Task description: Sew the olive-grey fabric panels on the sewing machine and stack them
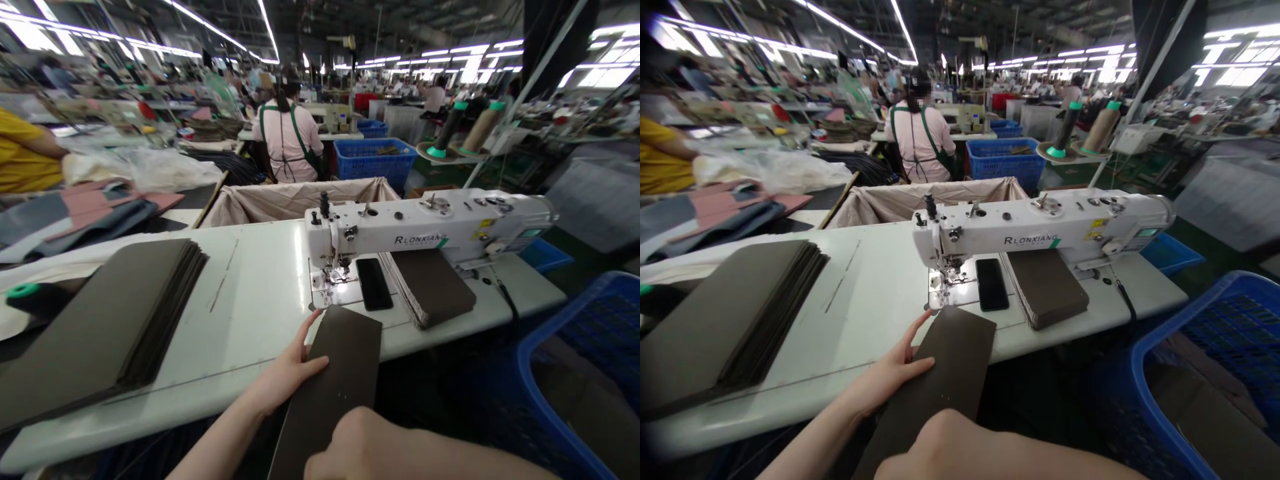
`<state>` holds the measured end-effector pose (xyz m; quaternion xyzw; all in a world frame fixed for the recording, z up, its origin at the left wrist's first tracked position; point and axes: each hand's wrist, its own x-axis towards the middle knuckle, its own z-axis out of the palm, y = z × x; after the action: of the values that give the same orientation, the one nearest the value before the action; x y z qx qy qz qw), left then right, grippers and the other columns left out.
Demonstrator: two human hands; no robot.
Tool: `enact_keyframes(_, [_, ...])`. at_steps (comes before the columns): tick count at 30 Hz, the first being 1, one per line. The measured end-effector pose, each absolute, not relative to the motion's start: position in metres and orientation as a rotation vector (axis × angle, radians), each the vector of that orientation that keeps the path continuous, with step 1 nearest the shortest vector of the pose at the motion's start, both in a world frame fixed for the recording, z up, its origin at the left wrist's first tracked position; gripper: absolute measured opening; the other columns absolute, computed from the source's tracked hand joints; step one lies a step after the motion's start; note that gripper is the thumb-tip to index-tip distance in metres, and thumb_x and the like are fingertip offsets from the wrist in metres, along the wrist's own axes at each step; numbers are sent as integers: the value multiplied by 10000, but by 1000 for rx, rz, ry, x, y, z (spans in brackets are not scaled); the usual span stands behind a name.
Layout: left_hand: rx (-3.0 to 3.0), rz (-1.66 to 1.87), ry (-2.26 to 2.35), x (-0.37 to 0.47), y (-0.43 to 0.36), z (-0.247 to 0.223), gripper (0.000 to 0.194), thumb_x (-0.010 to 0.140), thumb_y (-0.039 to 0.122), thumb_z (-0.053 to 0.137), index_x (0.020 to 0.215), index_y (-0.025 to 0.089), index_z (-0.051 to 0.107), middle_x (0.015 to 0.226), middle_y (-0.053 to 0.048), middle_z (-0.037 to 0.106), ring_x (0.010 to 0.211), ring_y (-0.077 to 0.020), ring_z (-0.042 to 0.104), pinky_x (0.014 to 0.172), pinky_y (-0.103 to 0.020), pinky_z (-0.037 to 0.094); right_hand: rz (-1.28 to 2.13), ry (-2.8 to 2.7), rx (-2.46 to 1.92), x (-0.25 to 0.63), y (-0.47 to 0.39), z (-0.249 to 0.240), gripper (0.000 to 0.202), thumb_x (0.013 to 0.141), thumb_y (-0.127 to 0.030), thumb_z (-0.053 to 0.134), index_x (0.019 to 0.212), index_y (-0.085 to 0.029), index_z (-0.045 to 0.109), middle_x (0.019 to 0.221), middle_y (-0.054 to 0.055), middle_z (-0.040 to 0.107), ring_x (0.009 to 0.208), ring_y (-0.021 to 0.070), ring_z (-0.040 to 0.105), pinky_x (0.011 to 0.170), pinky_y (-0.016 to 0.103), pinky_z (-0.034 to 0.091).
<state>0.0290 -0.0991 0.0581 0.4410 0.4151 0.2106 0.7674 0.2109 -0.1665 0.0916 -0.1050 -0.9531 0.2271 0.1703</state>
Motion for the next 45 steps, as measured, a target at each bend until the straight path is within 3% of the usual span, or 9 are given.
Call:
enact_keyframes(2, [1090, 518, 979, 6, -97, 49, 888, 905, 377, 572, 1503, 393, -84, 1202, -85, 643, 895, -278, 701, 785, -467, 563, 887, -2656, -222, 210, -152, 79, 185, 987, -272, 443, 1136, -230, 543, 1048, -51, 679, 903, 42, 628, 643, 137, 419])
enact_keyframes(4, [1359, 621, 1176, -19, -94, 36, 752, 918, 384, 530, 1519, 363, 78, 1319, -89, 568, 1102, -298, 627, 931, -486, 505, 998, -2566, -367, 212, -130, 70, 227, 965, -317, 493, 1167, -230, 547, 1079, -43, 681, 995, 56, 619, 784, 118, 427])
enact_keyframes(7, [1912, 717, 1648, -46, -91, 14, 635, 890, 362, 549, 1476, 289, 317, 1514, -100, 332, 1367, -350, 360, 1102, -532, 329, 731, -2425, -1093, 211, -87, 51, 326, 955, -306, 485, 1274, -244, 510, 1294, 15, 601, 1099, 139, 598, 899, 230, 449])
enact_keyframes(9, [2254, 649, 1792, -51, -87, 3, 623, 889, 316, 537, 1475, 266, 333, 1579, -94, 183, 1434, -367, 200, 1142, -571, 220, 457, -2349, -1569, 208, -60, 34, 436, 950, -270, 455, 1383, -241, 424, 1460, 61, 454, 1085, 198, 615, 857, 310, 491])
enact_keyframes(11, [2509, 504, 1688, -49, -80, -5, 615, 910, 281, 496, 1492, 271, 296, 1592, -72, 163, 1452, -337, 151, 1158, -560, 183, 289, -2316, -1850, 205, -40, 18, 511, 945, -248, 415, 1450, -225, 339, 1531, 94, 338, 968, 219, 663, 762, 345, 525])
enact_keyframes(16, [2693, 301, 1408, -28, -51, -10, 620, 949, 380, 451, 1516, 279, 221, 1561, -51, 280, 1432, -272, 253, 1159, -495, 239, 157, -2345, -1902, 204, -29, -4, 536, 942, -252, 369, 1474, -238, 308, 1557, 71, 286, 909, 212, 675, 706, 341, 532])
enact_keyframes(23, [2675, 324, 1462, 4, -19, -5, 620, 903, 439, 502, 1478, 282, 334, 1514, -75, 369, 1372, -300, 360, 1098, -500, 316, 189, -2280, -1848, 207, -31, -7, 541, 947, -262, 372, 1483, -257, 294, 1543, 29, 324, 947, 185, 664, 770, 312, 523])
enact_keyframes(29, [2702, 342, 1322, 11, -6, -5, 603, 923, 434, 468, 1474, 228, 334, 1544, -58, 318, 1428, -248, 269, 1186, -468, 166, 216, -2289, -1845, 206, -29, -8, 554, 925, -239, 404, 1472, -265, 319, 1552, 27, 302, 938, 176, 664, 762, 299, 522])
enact_keyframes(45, [2656, 353, 1340, 14, -8, -3, 635, 924, 470, 473, 1495, 256, 297, 1541, -42, 322, 1431, -252, 264, 1190, -477, 155, 260, -2303, -1857, 207, -27, -4, 541, 926, -238, 392, 1463, -283, 342, 1544, 7, 321, 950, 181, 661, 751, 311, 538])
